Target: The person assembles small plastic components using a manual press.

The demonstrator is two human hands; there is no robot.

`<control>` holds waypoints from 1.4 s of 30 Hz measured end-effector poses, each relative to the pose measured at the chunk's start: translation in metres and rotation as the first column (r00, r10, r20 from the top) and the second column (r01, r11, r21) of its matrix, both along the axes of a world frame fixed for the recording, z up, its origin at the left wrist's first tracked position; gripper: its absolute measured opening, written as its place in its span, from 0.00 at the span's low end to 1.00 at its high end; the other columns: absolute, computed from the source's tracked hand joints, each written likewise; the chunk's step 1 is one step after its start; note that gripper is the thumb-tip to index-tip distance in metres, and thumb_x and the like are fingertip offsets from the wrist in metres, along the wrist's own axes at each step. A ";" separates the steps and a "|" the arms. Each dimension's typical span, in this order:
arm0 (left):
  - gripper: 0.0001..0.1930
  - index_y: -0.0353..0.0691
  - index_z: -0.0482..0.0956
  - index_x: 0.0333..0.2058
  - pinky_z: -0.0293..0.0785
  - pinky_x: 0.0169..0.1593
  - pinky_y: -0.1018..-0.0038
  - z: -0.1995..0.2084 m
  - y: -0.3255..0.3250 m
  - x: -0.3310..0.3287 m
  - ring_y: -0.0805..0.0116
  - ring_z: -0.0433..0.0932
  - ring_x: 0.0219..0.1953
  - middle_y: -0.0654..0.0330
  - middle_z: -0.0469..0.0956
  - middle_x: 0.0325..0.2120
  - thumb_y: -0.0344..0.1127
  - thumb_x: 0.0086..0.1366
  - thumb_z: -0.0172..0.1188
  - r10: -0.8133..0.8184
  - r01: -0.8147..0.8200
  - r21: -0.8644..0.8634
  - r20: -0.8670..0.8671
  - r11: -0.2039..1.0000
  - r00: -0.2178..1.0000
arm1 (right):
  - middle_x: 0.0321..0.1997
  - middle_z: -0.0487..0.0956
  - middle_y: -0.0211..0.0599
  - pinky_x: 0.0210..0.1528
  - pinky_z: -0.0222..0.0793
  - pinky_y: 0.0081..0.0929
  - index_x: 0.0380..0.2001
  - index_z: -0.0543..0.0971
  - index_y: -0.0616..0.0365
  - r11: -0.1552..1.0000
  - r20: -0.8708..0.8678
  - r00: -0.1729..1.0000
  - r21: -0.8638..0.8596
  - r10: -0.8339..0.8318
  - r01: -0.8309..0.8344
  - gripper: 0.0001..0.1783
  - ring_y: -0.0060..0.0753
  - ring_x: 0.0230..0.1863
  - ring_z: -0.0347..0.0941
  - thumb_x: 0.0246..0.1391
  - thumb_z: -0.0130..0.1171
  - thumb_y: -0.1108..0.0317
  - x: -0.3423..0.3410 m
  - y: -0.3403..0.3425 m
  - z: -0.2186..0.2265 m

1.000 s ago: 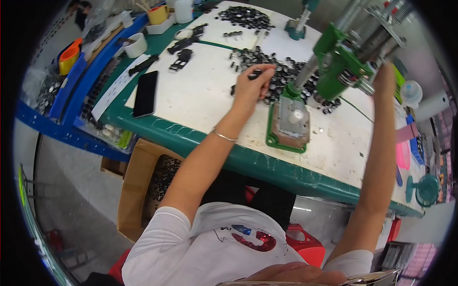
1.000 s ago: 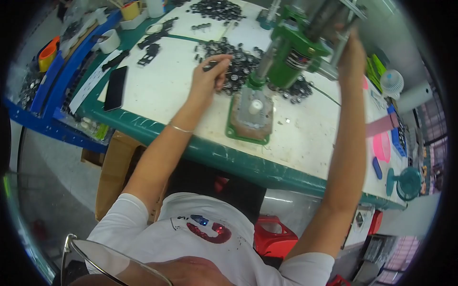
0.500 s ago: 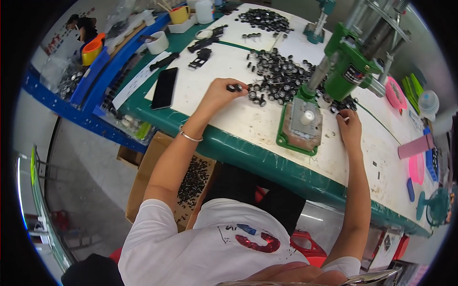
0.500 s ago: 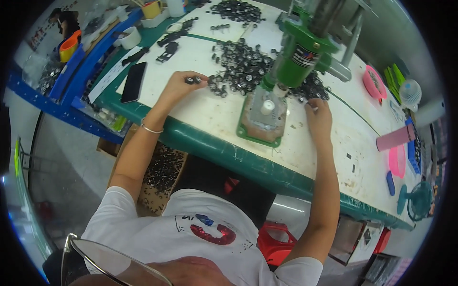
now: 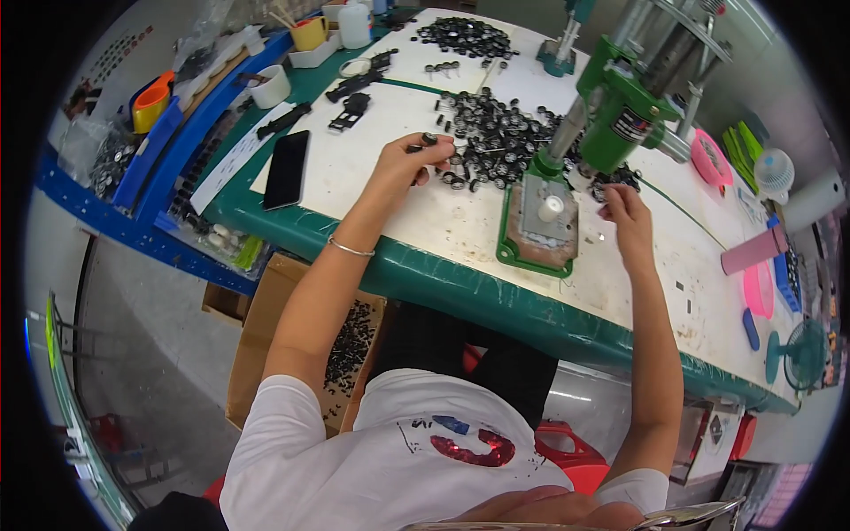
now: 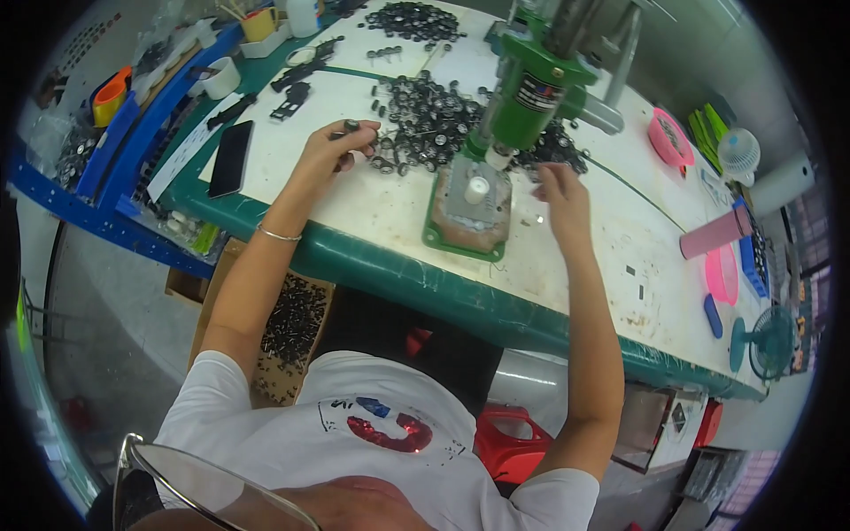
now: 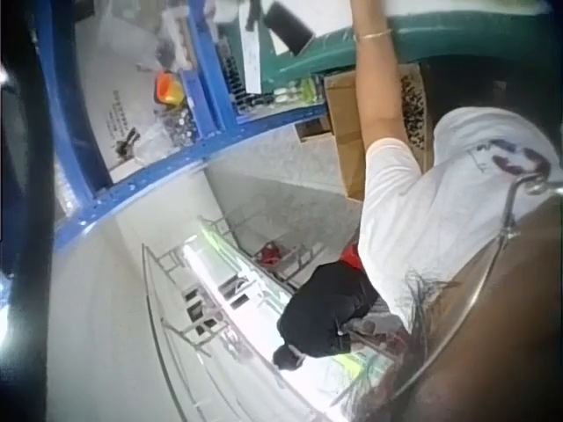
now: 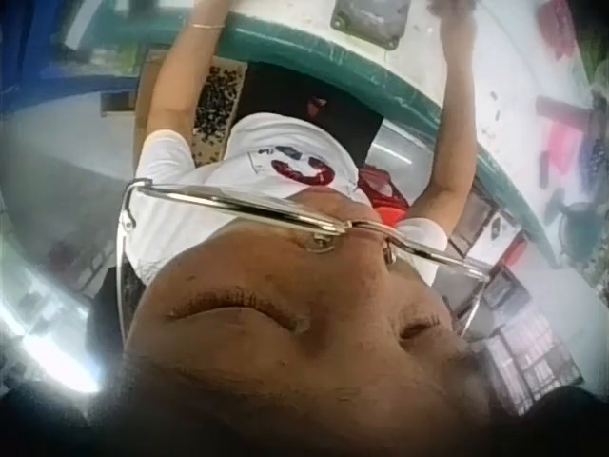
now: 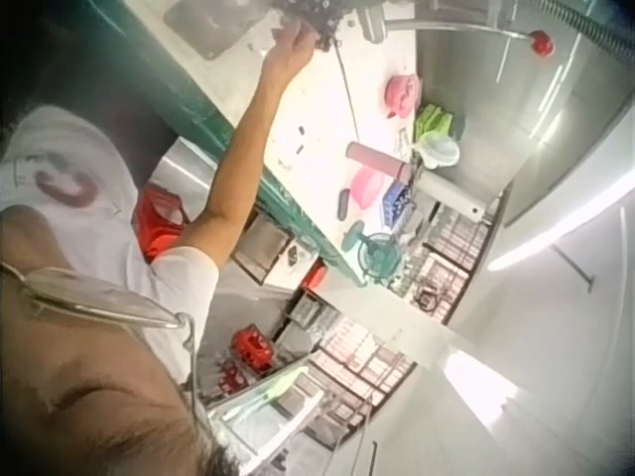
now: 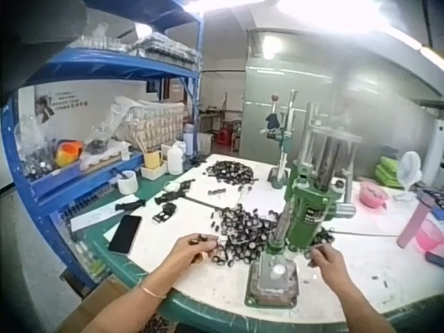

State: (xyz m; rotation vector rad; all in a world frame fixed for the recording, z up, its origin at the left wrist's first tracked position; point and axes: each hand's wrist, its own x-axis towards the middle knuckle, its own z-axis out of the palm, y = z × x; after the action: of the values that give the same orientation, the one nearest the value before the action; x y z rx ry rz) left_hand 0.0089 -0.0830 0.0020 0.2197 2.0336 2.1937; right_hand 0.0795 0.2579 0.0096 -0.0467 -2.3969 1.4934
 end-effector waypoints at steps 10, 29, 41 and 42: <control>0.06 0.38 0.72 0.32 0.57 0.17 0.87 0.003 0.040 0.011 0.73 0.80 0.39 0.52 0.79 0.35 0.27 0.56 0.61 -0.377 0.291 0.517 0.068 0.805 0.923 | 0.34 0.74 0.36 0.37 0.68 0.24 0.34 0.75 0.63 0.886 -0.218 0.937 0.437 0.272 -0.156 0.06 0.30 0.34 0.73 0.52 0.55 0.74 0.028 -0.066 0.024; 0.09 0.37 0.83 0.29 0.63 0.27 0.86 0.030 0.102 0.034 0.85 0.67 0.21 0.69 0.76 0.19 0.30 0.47 0.69 -0.309 0.314 0.028 -0.124 0.949 0.943 | 0.42 0.75 0.34 0.40 0.68 0.22 0.47 0.72 0.64 0.953 -0.045 0.999 -0.304 -0.001 -0.013 0.18 0.23 0.40 0.72 0.55 0.54 0.65 0.003 -0.017 0.064; 0.07 0.36 0.82 0.28 0.67 0.30 0.84 0.005 0.129 0.019 0.84 0.70 0.24 0.68 0.77 0.20 0.30 0.48 0.68 -0.340 0.380 0.184 -0.218 0.906 0.915 | 0.26 0.74 0.35 0.27 0.70 0.26 0.35 0.72 0.61 0.317 -0.304 0.766 -0.778 0.566 -0.543 0.12 0.28 0.23 0.71 0.57 0.48 0.63 -0.134 0.029 0.236; 0.07 0.36 0.82 0.28 0.67 0.30 0.83 0.005 0.127 0.018 0.84 0.70 0.24 0.68 0.78 0.20 0.30 0.48 0.68 -0.333 0.373 0.173 -0.223 0.911 0.916 | 0.22 0.75 0.36 0.22 0.73 0.32 0.36 0.72 0.60 -0.322 -0.447 0.208 -0.835 0.870 -0.446 0.15 0.31 0.19 0.72 0.56 0.48 0.59 -0.141 0.022 0.230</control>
State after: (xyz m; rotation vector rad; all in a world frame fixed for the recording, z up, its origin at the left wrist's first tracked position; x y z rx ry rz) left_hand 0.0273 0.0439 0.0068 0.7864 1.6675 2.2147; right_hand -0.0613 0.2796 0.2399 1.3161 -0.9201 3.6169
